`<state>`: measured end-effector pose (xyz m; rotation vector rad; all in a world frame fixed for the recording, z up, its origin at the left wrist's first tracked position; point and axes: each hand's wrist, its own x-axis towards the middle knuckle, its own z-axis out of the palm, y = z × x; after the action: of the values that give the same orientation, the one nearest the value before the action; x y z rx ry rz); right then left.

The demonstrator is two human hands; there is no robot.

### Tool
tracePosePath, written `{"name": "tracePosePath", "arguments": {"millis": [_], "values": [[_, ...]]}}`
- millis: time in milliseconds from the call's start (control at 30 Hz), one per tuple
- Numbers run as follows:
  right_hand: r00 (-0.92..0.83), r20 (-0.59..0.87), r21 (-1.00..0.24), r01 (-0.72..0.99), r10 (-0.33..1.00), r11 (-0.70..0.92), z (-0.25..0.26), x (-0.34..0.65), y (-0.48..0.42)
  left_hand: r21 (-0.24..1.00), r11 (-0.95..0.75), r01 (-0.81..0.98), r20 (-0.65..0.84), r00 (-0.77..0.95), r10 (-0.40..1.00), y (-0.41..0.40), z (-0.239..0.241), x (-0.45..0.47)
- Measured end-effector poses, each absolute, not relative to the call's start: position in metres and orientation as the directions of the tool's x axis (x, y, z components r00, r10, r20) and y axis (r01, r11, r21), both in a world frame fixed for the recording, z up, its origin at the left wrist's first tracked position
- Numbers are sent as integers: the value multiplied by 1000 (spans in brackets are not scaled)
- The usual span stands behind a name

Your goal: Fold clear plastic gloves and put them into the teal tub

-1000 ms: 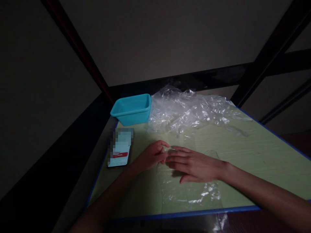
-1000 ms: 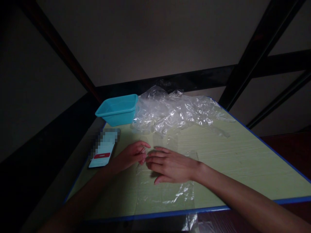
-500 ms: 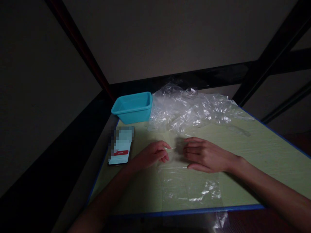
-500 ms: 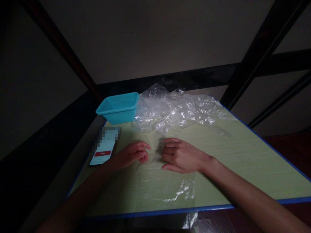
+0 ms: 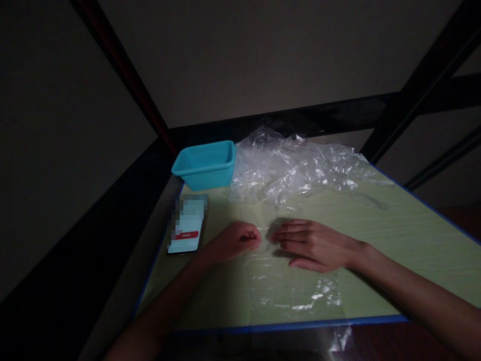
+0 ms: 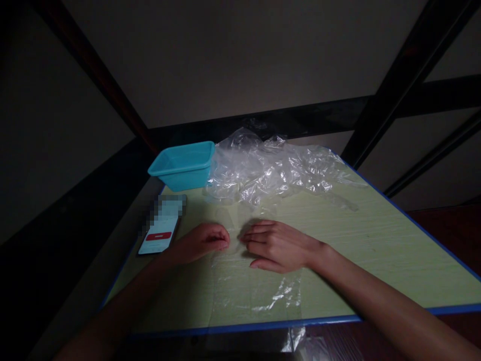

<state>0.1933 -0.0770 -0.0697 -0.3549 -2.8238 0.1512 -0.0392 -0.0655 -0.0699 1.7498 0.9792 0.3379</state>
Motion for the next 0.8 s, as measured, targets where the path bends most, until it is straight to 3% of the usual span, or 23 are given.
{"name": "tracePosePath", "arguments": {"millis": [467, 667, 800], "values": [[-917, 285, -252, 208, 278, 945, -71, 197, -75, 843, -167, 511, -226, 619, 752, -65, -67, -39], [-913, 306, -230, 204, 270, 952, -71, 198, -75, 846, -160, 509, -230, 618, 752, -64, -71, -39], [-889, 370, -151, 230, 271, 961, -71, 198, -75, 832, -234, 502, -181, 645, 742, -66, -62, -43]]}}
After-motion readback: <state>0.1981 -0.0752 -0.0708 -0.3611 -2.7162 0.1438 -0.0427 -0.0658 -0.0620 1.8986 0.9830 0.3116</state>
